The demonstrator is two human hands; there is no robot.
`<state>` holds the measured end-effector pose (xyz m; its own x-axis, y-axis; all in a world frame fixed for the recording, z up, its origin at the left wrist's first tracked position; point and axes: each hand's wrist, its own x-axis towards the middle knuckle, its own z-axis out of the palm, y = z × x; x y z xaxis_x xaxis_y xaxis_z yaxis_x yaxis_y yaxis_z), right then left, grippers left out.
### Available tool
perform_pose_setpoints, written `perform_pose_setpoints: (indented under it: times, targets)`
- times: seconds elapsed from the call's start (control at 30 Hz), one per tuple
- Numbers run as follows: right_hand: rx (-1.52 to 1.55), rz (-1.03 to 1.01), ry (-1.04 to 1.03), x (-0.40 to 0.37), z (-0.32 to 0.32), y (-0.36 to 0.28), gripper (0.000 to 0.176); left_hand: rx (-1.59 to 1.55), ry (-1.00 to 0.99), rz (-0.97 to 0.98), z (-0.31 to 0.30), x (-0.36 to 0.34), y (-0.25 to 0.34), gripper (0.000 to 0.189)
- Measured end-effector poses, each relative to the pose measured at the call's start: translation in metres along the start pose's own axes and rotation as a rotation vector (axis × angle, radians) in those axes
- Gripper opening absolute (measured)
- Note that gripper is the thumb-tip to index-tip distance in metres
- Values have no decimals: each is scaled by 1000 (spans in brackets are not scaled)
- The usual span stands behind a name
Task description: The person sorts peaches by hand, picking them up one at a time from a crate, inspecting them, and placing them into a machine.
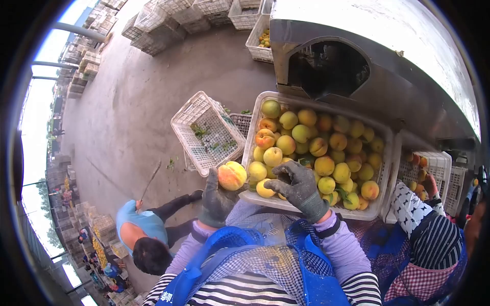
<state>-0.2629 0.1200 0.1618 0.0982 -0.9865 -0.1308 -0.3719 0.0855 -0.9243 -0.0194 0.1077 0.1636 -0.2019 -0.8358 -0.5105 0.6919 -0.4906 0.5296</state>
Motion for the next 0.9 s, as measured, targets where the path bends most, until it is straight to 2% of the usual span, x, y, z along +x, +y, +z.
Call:
perform_pose_setpoints:
  times: [0.1, 0.13, 0.2, 0.27, 0.3, 0.33, 0.37, 0.43, 0.47, 0.57, 0.6, 0.7, 0.73, 0.83, 0.87, 0.9]
  targets:
    - [-30, -185, 85, -8, 2, -39, 73, 150, -122, 100, 33, -9, -18, 49]
    - [-87, -250, 126, -12, 5, -38, 76, 240, -243, 104, 30, -8, -21, 49]
    - [-208, -378, 212, -17, 8, -29, 83, 446, -341, 199, 47, -7, -31, 51]
    - [-119, -364, 281, -22, 1, -25, 80, 558, -415, 251, 68, -7, -39, 57]
    - [-74, -359, 309, -23, -4, -24, 79, 426, -392, 156, 75, -7, -40, 58]
    - [64, -347, 215, -22, -13, -28, 78, 295, -363, 64, 80, -7, -41, 60]
    - [78, -347, 162, -21, -22, -30, 77, 167, -327, -26, 83, -5, -42, 61]
    - [117, -346, 42, -21, -30, -28, 76, 196, -323, -84, 79, -5, -42, 61]
    - [7, -381, 66, -19, -31, -24, 76, 213, -320, -113, 77, -4, -41, 61]
    - [-44, -234, 231, -24, -24, -17, 79, 148, -291, -152, 71, 2, -36, 59]
    - [39, -50, 248, -32, -22, -16, 82, 109, -282, -163, 70, 6, -34, 58]
    - [-149, -221, 401, -34, -5, -10, 85, 255, -382, -107, 61, 30, -39, 62]
    - [-245, -286, 500, -28, 0, -18, 89, 235, -358, -133, 69, 36, -40, 72]
    - [-339, -152, 610, -14, 10, -22, 90, 369, -366, -82, 93, 42, -42, 74]
    - [-337, -159, 671, -8, 11, -20, 88, 445, -373, -143, 92, 47, -39, 75]
    - [-352, -173, 701, -3, 10, -18, 87, 459, -389, -125, 96, 50, -37, 73]
